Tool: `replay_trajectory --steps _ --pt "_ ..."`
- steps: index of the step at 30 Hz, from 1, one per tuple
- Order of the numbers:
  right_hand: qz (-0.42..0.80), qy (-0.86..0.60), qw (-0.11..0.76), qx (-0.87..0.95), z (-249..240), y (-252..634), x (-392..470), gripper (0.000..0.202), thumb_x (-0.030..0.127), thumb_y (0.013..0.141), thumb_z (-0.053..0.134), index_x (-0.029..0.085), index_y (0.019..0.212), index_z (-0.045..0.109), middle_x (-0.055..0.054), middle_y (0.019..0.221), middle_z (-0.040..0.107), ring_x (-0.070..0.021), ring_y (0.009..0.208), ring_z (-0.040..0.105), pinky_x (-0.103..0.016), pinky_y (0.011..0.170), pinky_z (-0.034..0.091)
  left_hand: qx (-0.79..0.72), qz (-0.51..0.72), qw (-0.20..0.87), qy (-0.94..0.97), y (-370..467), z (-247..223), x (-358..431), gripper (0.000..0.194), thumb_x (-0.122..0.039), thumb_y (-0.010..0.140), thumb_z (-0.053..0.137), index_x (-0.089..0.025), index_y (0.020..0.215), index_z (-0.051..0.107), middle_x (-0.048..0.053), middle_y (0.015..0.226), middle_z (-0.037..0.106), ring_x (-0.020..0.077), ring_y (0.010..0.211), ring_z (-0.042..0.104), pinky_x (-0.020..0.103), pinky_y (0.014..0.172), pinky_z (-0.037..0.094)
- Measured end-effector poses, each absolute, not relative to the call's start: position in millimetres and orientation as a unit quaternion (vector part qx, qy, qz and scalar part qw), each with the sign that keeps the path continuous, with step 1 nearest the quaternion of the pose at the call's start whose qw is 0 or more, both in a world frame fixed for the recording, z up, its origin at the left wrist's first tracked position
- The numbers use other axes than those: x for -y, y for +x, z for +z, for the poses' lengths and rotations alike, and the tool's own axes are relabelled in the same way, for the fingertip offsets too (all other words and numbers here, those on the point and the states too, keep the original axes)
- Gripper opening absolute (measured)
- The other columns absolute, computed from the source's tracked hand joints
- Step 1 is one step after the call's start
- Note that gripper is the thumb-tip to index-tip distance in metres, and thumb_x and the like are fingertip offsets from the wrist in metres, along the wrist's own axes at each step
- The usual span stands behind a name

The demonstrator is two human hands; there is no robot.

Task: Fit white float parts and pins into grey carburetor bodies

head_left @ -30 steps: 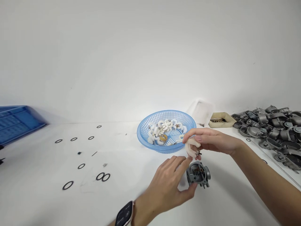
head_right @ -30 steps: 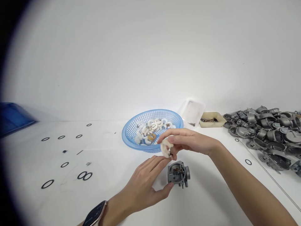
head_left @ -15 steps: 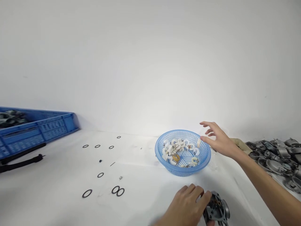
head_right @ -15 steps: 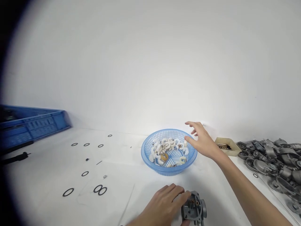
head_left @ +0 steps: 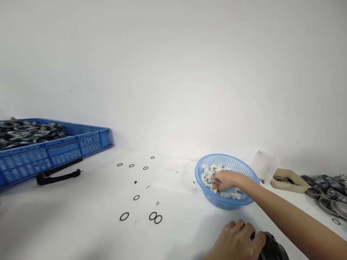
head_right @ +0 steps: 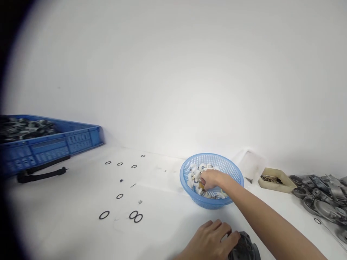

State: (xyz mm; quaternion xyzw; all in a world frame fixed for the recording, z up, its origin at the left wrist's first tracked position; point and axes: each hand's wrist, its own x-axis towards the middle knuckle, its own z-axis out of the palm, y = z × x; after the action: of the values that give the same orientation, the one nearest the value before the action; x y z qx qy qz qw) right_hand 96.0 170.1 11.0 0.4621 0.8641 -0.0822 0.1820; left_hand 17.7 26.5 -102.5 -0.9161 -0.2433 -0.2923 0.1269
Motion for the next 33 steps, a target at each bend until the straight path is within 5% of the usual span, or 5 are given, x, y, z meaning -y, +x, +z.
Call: replay_trajectory --steps 10,13,18,23,33 --pt "-0.099 0.467 0.098 -0.873 17 110 -153 0.017 0.033 0.089 0.074 0.016 0.085 0.073 -0.005 0.091 0.073 -0.0229 0.090 0.069 -0.039 0.084 0.053 0.237 -0.291 0.102 -0.921 18 -95 -22 0.046 -0.060 0.092 0.062 -0.021 0.115 0.054 0.003 0.085 0.069 0.0225 0.070 0.069 0.030 0.053 0.044" --pt "-0.121 0.459 0.007 -0.880 38 122 -140 0.012 0.028 0.084 0.071 0.018 0.078 0.075 -0.009 0.103 0.072 -0.0261 0.097 0.067 -0.036 0.085 0.049 0.238 -0.291 0.105 -0.921 18 -95 -24 0.056 -0.066 0.087 0.065 -0.022 0.118 0.053 0.003 0.088 0.070 0.0228 0.070 0.069 0.029 0.054 0.046" --pt "-0.191 0.448 -0.095 -0.868 80 164 -96 0.026 0.042 0.090 0.064 0.021 0.079 0.073 -0.008 0.122 0.068 -0.0267 0.108 0.065 -0.036 0.093 0.049 0.267 -0.295 0.024 -0.917 10 -78 -13 0.061 -0.064 0.076 0.075 -0.021 0.115 0.057 0.004 0.093 0.069 0.0258 0.080 0.069 0.035 0.068 0.055" --pt "-0.281 0.454 -0.049 -0.844 97 201 -24 0.025 0.049 0.090 0.068 0.025 0.087 0.071 -0.004 0.099 0.074 -0.0264 0.099 0.067 -0.034 0.081 0.050 0.294 -0.313 -0.074 -0.900 3 -55 -2 0.049 -0.054 0.083 0.070 -0.018 0.115 0.061 0.007 0.098 0.069 0.0294 0.092 0.067 0.043 0.078 0.057" --pt "-0.031 0.521 0.002 -0.853 44 195 35 0.008 0.025 0.091 0.060 0.021 0.085 0.057 -0.001 0.080 0.067 -0.0181 0.067 0.059 -0.030 0.060 0.034 0.324 -0.284 -0.141 -0.891 7 -56 -4 0.034 -0.044 0.079 0.075 -0.020 0.101 0.064 0.003 0.091 0.069 0.0263 0.085 0.066 0.042 0.074 0.056"
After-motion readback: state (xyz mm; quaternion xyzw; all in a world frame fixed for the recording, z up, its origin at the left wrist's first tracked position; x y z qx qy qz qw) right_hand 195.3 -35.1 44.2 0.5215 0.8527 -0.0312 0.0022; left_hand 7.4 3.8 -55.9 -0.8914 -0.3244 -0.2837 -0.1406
